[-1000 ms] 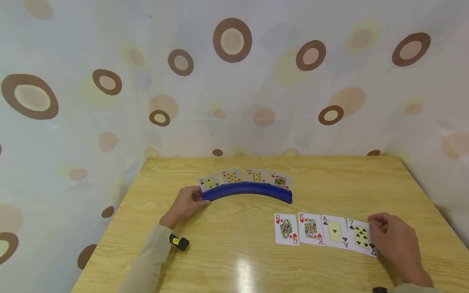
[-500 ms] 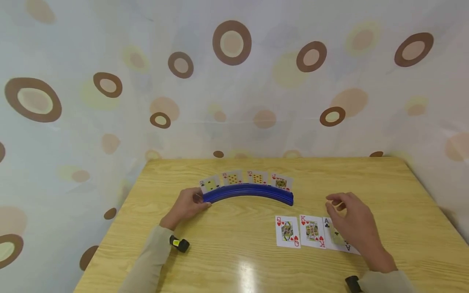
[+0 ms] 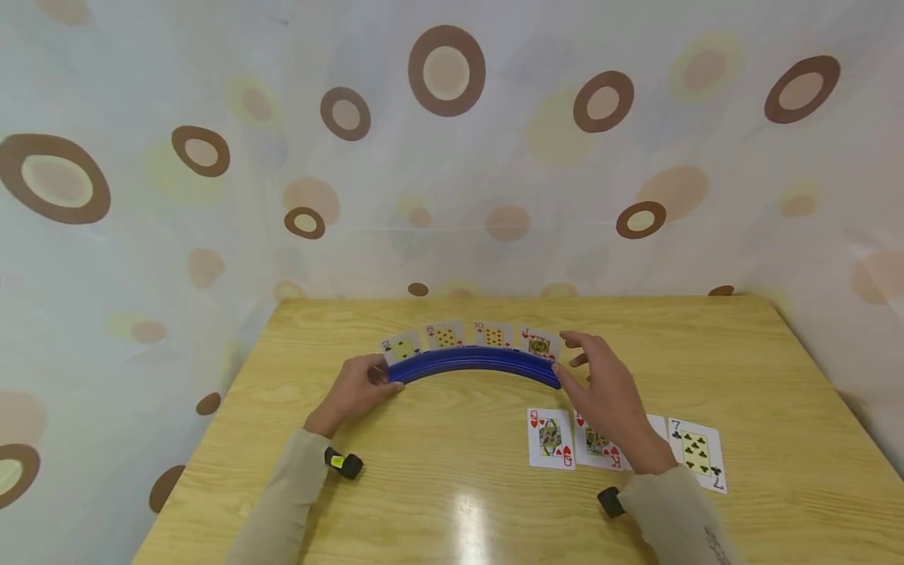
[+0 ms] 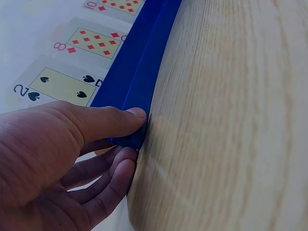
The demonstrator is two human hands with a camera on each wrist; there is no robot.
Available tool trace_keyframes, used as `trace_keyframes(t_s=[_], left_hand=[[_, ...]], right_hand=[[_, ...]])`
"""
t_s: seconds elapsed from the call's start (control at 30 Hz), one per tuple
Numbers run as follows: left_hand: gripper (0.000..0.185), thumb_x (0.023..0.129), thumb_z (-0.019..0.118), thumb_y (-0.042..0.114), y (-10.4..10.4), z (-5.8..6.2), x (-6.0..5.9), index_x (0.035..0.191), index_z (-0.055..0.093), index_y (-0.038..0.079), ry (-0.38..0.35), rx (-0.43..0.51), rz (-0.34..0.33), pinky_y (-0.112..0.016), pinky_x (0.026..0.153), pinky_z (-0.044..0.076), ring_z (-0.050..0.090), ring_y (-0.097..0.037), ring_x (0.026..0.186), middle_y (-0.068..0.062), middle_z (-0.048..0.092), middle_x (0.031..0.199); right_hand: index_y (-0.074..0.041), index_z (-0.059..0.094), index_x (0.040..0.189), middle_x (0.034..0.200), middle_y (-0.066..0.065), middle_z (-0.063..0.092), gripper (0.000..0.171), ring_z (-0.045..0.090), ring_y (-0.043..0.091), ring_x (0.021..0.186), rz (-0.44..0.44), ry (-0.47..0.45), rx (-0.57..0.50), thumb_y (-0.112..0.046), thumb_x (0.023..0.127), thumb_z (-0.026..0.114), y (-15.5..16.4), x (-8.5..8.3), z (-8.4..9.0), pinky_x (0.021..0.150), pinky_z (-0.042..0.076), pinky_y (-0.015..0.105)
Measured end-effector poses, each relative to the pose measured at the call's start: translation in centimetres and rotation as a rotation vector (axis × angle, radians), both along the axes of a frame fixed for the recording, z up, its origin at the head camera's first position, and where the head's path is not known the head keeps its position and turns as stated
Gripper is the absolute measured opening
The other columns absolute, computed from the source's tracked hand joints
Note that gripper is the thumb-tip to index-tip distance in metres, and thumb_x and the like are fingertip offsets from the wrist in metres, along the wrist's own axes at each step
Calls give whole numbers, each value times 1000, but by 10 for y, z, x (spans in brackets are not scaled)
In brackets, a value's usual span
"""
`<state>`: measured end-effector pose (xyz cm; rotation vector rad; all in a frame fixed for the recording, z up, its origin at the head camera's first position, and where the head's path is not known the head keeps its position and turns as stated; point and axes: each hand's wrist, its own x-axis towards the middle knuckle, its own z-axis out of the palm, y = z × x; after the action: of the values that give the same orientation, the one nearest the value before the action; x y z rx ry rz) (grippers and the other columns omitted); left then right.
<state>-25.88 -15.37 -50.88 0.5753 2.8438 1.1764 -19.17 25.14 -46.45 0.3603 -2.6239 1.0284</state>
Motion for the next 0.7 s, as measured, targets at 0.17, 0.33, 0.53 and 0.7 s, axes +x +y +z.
trace_keyframes(t_s=[0.17,0.33,0.53,0.7], left_hand=[[19,85,80,16,0,-1,-1,89,65,6,8,4,-11,-30,66,52,59,-10,70,1,63,79],[19,85,81,18,1,-2,-2,89,65,7,-2,0,-5,-30,67,52,60,-10,70,1,63,79],[20,85,81,19,2,-3,-3,89,65,8,-2,1,-2,-29,67,52,60,-10,70,1,62,79],[19,84,81,18,0,-4,-3,89,65,8,-2,8,2,-30,68,53,60,-10,71,1,63,80]], right_hand=[[-12,60,130,121,4,62,34,62,16,90,-36,63,1,-18,96,66,-6,-7,-3,65,50,29],[-13,68,115,109,0,66,18,63,16,86,-64,149,-27,-15,97,64,-10,-12,-4,61,48,23],[-13,69,112,104,-2,66,16,61,11,83,-92,230,-77,-12,96,65,-11,-12,-2,64,45,11],[-13,70,112,104,-3,67,17,60,11,80,-102,247,-109,-10,96,65,-11,-5,3,68,45,11]])
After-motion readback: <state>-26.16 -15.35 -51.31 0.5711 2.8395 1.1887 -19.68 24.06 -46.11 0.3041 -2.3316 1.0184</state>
